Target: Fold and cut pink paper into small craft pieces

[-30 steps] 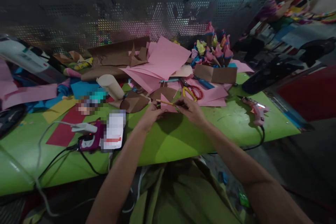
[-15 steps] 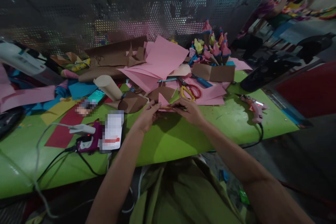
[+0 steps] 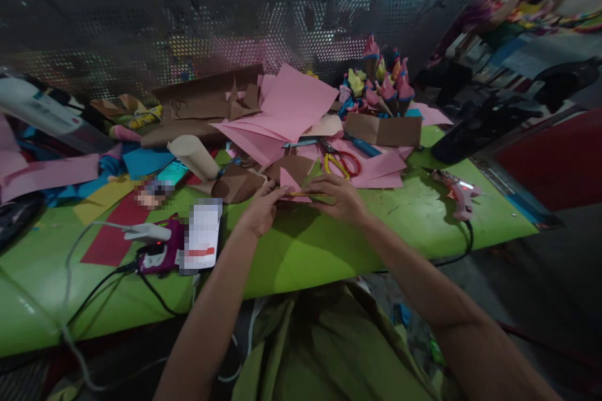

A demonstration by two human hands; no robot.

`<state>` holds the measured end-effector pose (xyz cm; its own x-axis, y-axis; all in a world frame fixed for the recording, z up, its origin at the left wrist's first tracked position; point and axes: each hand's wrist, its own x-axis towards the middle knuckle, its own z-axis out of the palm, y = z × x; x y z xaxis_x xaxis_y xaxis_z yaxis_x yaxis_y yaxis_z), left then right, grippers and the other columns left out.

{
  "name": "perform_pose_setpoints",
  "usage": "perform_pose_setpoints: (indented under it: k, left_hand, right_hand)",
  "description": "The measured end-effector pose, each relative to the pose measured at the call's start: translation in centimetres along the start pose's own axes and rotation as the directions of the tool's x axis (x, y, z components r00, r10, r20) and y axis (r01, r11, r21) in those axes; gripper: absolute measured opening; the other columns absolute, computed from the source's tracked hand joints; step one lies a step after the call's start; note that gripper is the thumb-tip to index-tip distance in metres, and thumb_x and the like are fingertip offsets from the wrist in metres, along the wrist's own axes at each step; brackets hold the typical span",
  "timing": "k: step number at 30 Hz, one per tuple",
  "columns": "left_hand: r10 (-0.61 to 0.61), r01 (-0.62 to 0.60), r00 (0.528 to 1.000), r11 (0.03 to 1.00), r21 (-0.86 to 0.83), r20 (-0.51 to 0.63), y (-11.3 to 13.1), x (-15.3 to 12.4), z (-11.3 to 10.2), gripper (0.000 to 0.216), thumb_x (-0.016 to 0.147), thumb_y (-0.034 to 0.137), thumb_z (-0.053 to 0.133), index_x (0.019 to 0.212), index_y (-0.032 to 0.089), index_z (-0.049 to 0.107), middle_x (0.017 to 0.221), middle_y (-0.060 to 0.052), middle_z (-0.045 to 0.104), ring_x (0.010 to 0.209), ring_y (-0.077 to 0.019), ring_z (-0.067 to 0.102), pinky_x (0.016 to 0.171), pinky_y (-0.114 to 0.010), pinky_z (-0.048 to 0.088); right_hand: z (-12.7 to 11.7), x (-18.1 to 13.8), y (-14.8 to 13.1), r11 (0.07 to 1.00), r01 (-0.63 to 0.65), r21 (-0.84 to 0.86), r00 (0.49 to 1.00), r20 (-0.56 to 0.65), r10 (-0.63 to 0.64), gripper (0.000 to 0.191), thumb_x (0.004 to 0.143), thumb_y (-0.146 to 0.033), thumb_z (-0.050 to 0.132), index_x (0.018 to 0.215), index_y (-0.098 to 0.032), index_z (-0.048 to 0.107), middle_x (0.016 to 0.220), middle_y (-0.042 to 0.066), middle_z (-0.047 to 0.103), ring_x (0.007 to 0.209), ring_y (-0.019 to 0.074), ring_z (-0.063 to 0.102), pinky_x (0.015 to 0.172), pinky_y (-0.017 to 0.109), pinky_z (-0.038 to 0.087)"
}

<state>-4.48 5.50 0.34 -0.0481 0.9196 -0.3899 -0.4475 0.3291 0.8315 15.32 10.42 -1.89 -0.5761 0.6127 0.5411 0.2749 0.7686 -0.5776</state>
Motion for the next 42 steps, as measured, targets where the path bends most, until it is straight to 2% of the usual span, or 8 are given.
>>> perform_pose_setpoints:
  k: [6, 11, 19, 24, 30, 35, 39, 42]
  left_hand:
    - [0.055, -0.056, 0.998, 0.995, 0.084, 0.008, -0.3, 0.1, -0.2, 0.031, 0.060, 0.026, 0.083, 0.086, 0.018, 0.068, 0.084, -0.002, 0.073, 0.072, -0.0141, 0.065, 0.059, -0.023, 0.049]
    - [0.100, -0.102, 0.995, 0.978, 0.180, 0.017, -0.5, 0.3, -0.6, 0.032, 0.060, 0.029, 0.084, 0.087, 0.017, 0.071, 0.085, -0.003, 0.073, 0.074, -0.0142, 0.063, 0.063, -0.024, 0.047]
    - [0.155, -0.161, 0.987, 0.968, 0.194, 0.046, -0.8, 0.6, -0.7, 0.037, 0.059, 0.029, 0.085, 0.091, 0.017, 0.072, 0.091, -0.005, 0.075, 0.086, -0.0185, 0.066, 0.085, -0.031, 0.049]
    - [0.184, -0.196, 0.980, 0.950, 0.243, 0.072, -0.9, 0.7, -0.6, 0.035, 0.061, 0.025, 0.084, 0.093, 0.018, 0.072, 0.092, -0.006, 0.076, 0.092, -0.0210, 0.067, 0.093, -0.036, 0.048]
    - [0.260, -0.273, 0.962, 0.919, 0.284, 0.084, -1.4, 1.0, -0.5, 0.025, 0.063, 0.022, 0.079, 0.086, 0.017, 0.071, 0.090, -0.006, 0.074, 0.091, -0.0205, 0.065, 0.093, -0.037, 0.046]
    - [0.318, -0.333, 0.942, 0.861, 0.385, 0.105, -1.6, 0.7, -0.3, 0.017, 0.068, 0.026, 0.076, 0.083, 0.019, 0.071, 0.084, -0.004, 0.071, 0.085, -0.0195, 0.064, 0.087, -0.034, 0.046]
    - [0.279, -0.335, 0.941, 0.846, 0.415, 0.191, -1.3, 0.3, 0.2, 0.020, 0.067, 0.030, 0.079, 0.080, 0.018, 0.069, 0.082, -0.004, 0.071, 0.083, -0.0202, 0.064, 0.082, -0.032, 0.046]
    - [0.291, -0.349, 0.936, 0.823, 0.448, 0.196, -1.3, 0.1, 0.5, 0.024, 0.064, 0.031, 0.081, 0.078, 0.018, 0.066, 0.079, -0.003, 0.070, 0.080, -0.0191, 0.063, 0.079, -0.030, 0.046]
  right_hand:
    - [-0.1, 0.1, 0.1, 0.999, 0.016, -0.029, 0.999, -0.027, -0.017, 0.017, 0.088, -0.033, 0.067, 0.102, -0.028, 0.075, 0.098, 0.007, 0.073, 0.095, 0.0235, 0.068, 0.083, 0.040, 0.054]
    - [-0.2, 0.1, 0.1, 0.998, 0.051, -0.039, 0.994, -0.095, -0.054, 0.015, 0.088, -0.033, 0.066, 0.098, -0.027, 0.076, 0.094, 0.007, 0.072, 0.090, 0.0221, 0.068, 0.078, 0.037, 0.054]
    - [-0.1, -0.1, 0.0, 0.997, -0.063, -0.053, 0.994, -0.089, 0.058, 0.015, 0.088, -0.036, 0.066, 0.095, -0.030, 0.077, 0.097, 0.008, 0.071, 0.093, 0.0233, 0.066, 0.085, 0.041, 0.052]
    - [0.0, 0.0, -0.5, 0.994, -0.106, -0.014, 0.990, -0.096, 0.104, 0.013, 0.088, -0.034, 0.066, 0.090, -0.027, 0.076, 0.088, 0.006, 0.071, 0.086, 0.0219, 0.066, 0.079, 0.039, 0.053]
    - [0.2, -0.1, -0.8, 0.958, -0.257, 0.131, 0.960, -0.080, 0.268, 0.014, 0.086, -0.032, 0.065, 0.083, -0.021, 0.074, 0.078, 0.006, 0.070, 0.072, 0.0187, 0.064, 0.064, 0.032, 0.052]
    - [0.6, -0.3, -0.5, 0.869, -0.390, 0.304, 0.904, -0.051, 0.424, 0.014, 0.080, -0.033, 0.068, 0.080, -0.020, 0.071, 0.076, 0.004, 0.071, 0.069, 0.0176, 0.066, 0.064, 0.030, 0.053]
    - [0.6, -0.1, -0.7, 0.823, -0.437, 0.362, 0.871, -0.055, 0.487, 0.012, 0.076, -0.031, 0.068, 0.077, -0.019, 0.070, 0.073, 0.003, 0.071, 0.068, 0.0168, 0.065, 0.063, 0.029, 0.052]
    - [0.5, 0.0, -0.9, 0.809, -0.450, 0.379, 0.863, -0.049, 0.503, 0.012, 0.076, -0.031, 0.068, 0.078, -0.019, 0.069, 0.074, 0.003, 0.071, 0.069, 0.0164, 0.064, 0.063, 0.028, 0.050]
